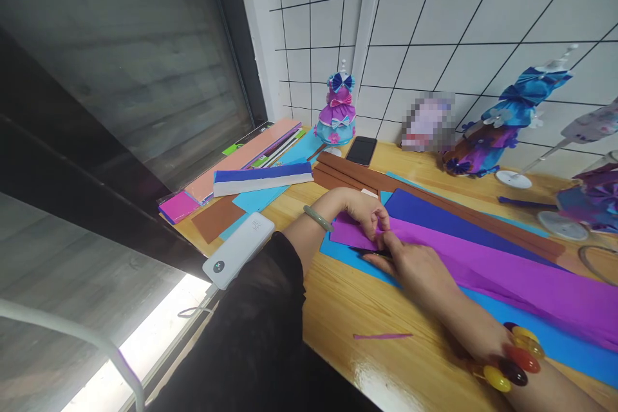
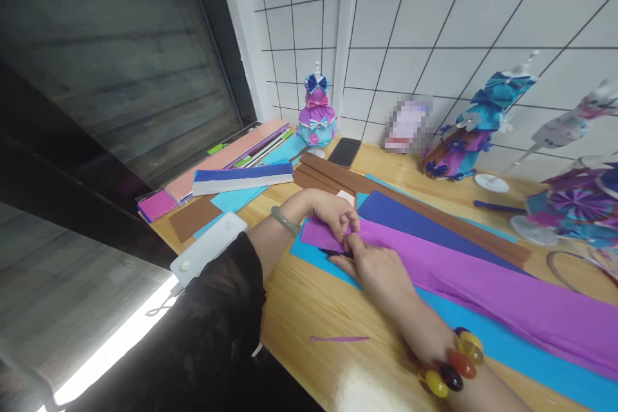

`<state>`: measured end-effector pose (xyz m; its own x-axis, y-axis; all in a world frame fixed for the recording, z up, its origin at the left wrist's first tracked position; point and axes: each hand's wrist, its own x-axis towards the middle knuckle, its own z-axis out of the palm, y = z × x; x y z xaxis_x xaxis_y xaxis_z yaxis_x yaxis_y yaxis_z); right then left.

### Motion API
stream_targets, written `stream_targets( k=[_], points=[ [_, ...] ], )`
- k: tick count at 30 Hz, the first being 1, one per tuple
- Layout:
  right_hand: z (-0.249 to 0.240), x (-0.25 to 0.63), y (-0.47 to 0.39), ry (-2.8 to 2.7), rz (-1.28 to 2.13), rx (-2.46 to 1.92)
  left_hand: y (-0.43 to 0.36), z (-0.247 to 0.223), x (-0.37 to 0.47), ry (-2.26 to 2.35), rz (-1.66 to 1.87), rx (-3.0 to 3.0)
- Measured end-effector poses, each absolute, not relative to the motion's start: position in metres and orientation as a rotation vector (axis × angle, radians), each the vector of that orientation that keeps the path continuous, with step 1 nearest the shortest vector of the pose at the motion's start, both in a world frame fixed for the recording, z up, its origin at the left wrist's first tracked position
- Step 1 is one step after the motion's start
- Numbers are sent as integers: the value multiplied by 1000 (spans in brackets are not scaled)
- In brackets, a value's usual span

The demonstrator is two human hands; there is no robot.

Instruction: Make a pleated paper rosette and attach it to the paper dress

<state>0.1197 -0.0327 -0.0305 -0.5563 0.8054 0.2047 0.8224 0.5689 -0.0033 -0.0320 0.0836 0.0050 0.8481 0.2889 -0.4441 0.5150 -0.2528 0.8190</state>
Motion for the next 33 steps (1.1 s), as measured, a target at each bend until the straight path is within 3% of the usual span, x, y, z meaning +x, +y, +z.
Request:
stream_targets(
  k=[33],
  points=[
    [-30,120,-34,-2639,-103,-1414,88,-3,-33,574,-220,1879]
  ],
)
